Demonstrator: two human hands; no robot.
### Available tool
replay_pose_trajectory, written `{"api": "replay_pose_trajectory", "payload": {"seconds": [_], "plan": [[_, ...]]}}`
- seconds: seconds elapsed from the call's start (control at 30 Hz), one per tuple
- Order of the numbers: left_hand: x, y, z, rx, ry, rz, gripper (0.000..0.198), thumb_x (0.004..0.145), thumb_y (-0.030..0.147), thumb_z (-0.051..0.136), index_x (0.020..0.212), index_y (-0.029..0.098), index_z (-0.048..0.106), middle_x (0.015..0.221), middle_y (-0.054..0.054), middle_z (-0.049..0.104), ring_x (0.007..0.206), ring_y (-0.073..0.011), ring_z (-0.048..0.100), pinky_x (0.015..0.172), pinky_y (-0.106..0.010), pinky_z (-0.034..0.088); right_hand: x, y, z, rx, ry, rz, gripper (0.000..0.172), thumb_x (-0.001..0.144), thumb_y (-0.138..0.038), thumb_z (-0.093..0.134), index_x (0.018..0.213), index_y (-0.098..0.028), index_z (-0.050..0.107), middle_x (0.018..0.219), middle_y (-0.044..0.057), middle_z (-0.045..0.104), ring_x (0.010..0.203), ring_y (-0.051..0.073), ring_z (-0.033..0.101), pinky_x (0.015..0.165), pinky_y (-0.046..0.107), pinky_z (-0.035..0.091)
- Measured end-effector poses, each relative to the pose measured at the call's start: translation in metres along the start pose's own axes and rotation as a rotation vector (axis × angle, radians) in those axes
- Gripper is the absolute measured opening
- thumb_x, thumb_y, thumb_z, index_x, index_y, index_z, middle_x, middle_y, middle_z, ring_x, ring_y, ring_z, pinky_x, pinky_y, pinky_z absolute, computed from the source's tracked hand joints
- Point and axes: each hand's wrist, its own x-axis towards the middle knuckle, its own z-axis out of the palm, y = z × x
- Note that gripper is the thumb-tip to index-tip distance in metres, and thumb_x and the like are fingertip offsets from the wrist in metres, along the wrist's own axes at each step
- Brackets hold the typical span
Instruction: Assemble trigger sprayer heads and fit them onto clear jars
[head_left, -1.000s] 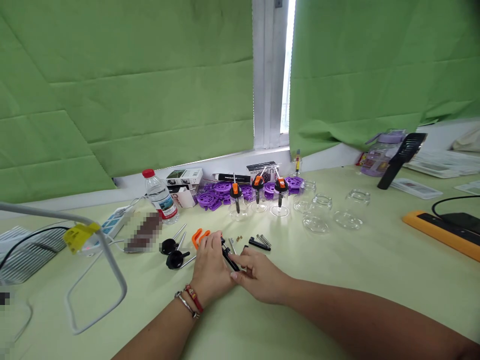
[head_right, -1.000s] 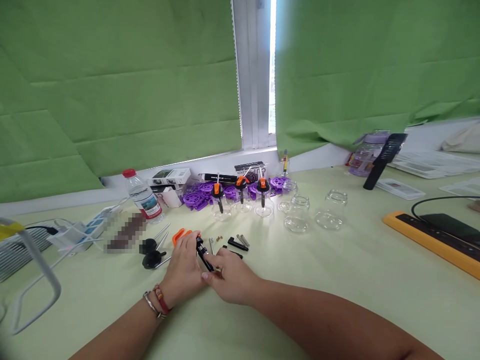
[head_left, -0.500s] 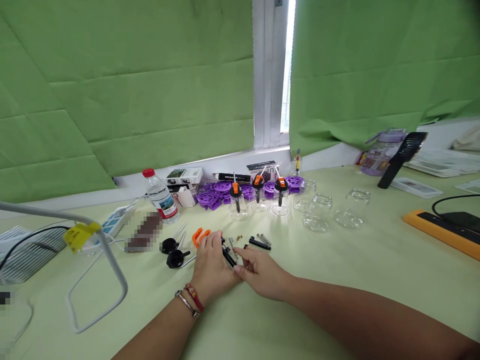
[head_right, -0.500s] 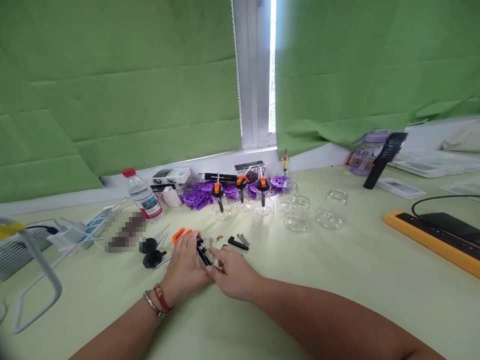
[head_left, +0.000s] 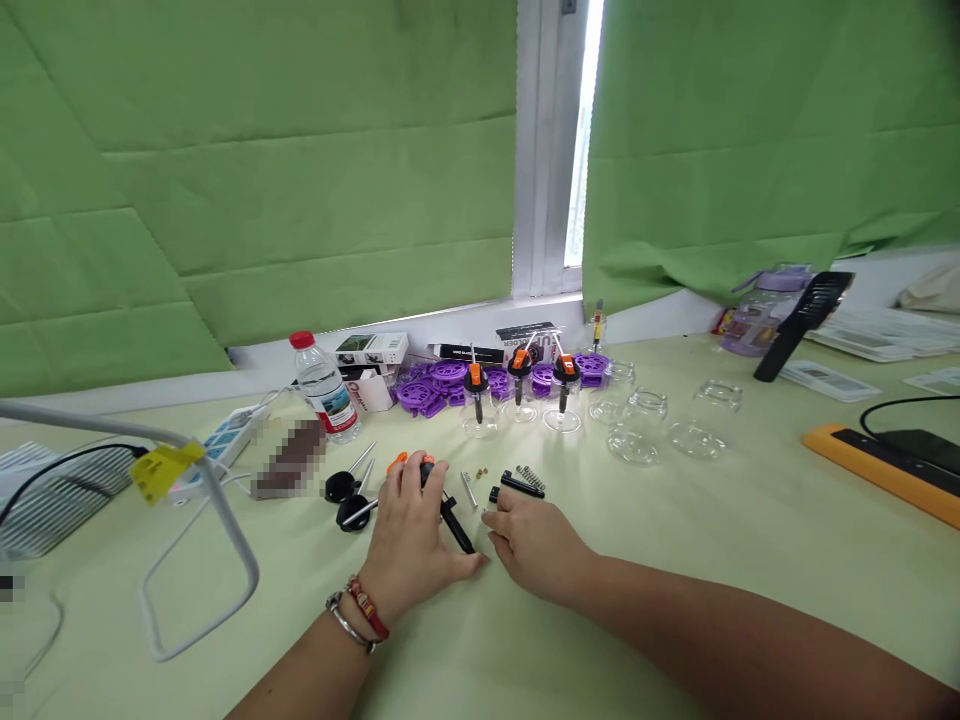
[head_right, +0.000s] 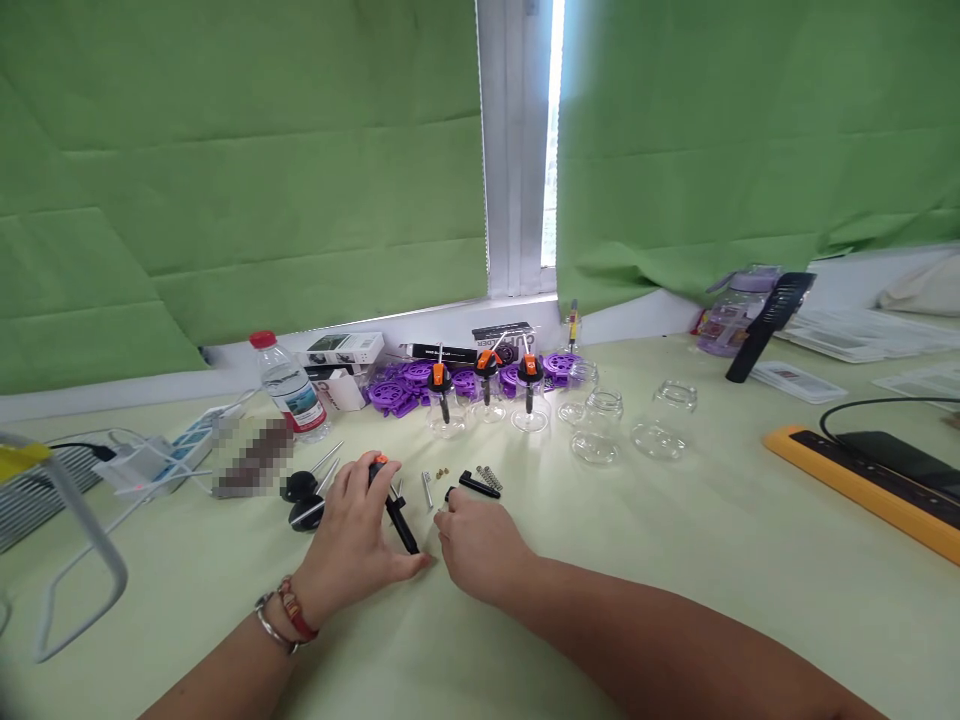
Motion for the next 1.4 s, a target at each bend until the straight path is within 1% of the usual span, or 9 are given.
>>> {"api": "replay_pose_trajectory", "payload": {"seconds": [0.13,0.33,0.6,0.73,0.9,1.0,1.07,1.2,1.4], "plan": [[-0.001,-0.002,-0.001,-0.006,-0.003,-0.013,0.094,0.043,0.054,0.076,0.125,0.018,0.047,0.135,-0.018,0.038,0.124,-0.0423,0.033,0.103,-0.057,0.032,0.003,-0.004,-0.001,-0.048,0.017,0.004,0.02,0.087,-0.018,0.046,0.094,-0.018,0.065,0.091,0.006,0.057,0.072,0.015,0.052,0.058,0.027,0.031],[-0.003,-0.003,-0.003,-0.035,0.021,-0.001,0.089,0.042,0.053,0.075,0.121,0.021,0.051,0.137,-0.017,0.037,0.123,-0.0436,0.034,0.101,-0.058,0.033,0.025,-0.005,-0.007,-0.187,0.124,-0.05,0.023,0.089,-0.019,0.045,0.095,-0.017,0.067,0.102,0.011,0.054,0.094,0.023,0.047,0.081,0.035,0.035],[-0.002,-0.012,-0.005,-0.004,0.014,-0.031,0.079,0.045,0.05,0.074,0.115,0.02,0.054,0.135,-0.017,0.039,0.12,-0.0422,0.036,0.1,-0.057,0.034,0.038,-0.018,0.004,-0.272,0.086,-0.165,0.022,0.086,-0.02,0.047,0.083,-0.017,0.069,0.093,0.01,0.054,0.088,0.023,0.044,0.076,0.037,0.032],[-0.001,-0.015,-0.005,-0.013,-0.025,-0.051,0.076,0.043,0.049,0.073,0.112,0.022,0.054,0.134,-0.016,0.04,0.119,-0.0413,0.037,0.099,-0.057,0.034,0.042,-0.026,0.003,-0.255,0.061,-0.177,0.019,0.085,-0.022,0.051,0.085,-0.017,0.069,0.093,0.009,0.054,0.088,0.023,0.045,0.077,0.037,0.032],[-0.002,-0.014,-0.006,-0.03,-0.081,-0.06,0.072,0.038,0.053,0.075,0.101,0.022,0.059,0.132,-0.016,0.042,0.117,-0.043,0.038,0.096,-0.058,0.036,0.031,-0.01,-0.013,-0.208,0.076,-0.124,0.024,0.086,-0.015,0.047,0.084,-0.018,0.071,0.101,0.009,0.055,0.092,0.022,0.046,0.08,0.037,0.032],[-0.003,-0.012,-0.004,-0.039,-0.083,-0.049,0.073,0.037,0.053,0.077,0.101,0.022,0.059,0.134,-0.015,0.041,0.12,-0.0435,0.036,0.097,-0.059,0.035,0.014,0.0,-0.017,-0.177,0.072,-0.106,0.029,0.087,-0.013,0.044,0.079,-0.019,0.071,0.1,0.008,0.056,0.09,0.02,0.046,0.08,0.036,0.031],[-0.003,-0.012,-0.003,-0.038,-0.09,-0.047,0.075,0.036,0.052,0.078,0.103,0.023,0.058,0.136,-0.016,0.039,0.123,-0.0439,0.034,0.099,-0.058,0.034,0.005,0.002,-0.017,-0.168,0.07,-0.098,0.028,0.088,-0.015,0.044,0.084,-0.021,0.072,0.101,0.008,0.056,0.092,0.021,0.046,0.082,0.037,0.031],[-0.004,-0.011,-0.002,-0.028,-0.117,-0.057,0.074,0.036,0.053,0.078,0.101,0.022,0.059,0.138,-0.016,0.038,0.125,-0.0444,0.032,0.1,-0.058,0.033,0.004,0.001,-0.01,-0.212,0.083,-0.124,0.026,0.088,-0.016,0.046,0.093,-0.02,0.071,0.114,0.01,0.055,0.104,0.025,0.045,0.089,0.041,0.03],[-0.002,-0.013,-0.006,-0.019,-0.123,-0.058,0.072,0.037,0.057,0.078,0.097,0.021,0.06,0.137,-0.016,0.037,0.123,-0.0427,0.035,0.1,-0.056,0.035,0.032,-0.002,0.0,-0.257,0.085,-0.113,0.026,0.087,-0.017,0.047,0.102,-0.017,0.068,0.137,0.013,0.043,0.125,0.032,0.034,0.102,0.05,0.02]]}}
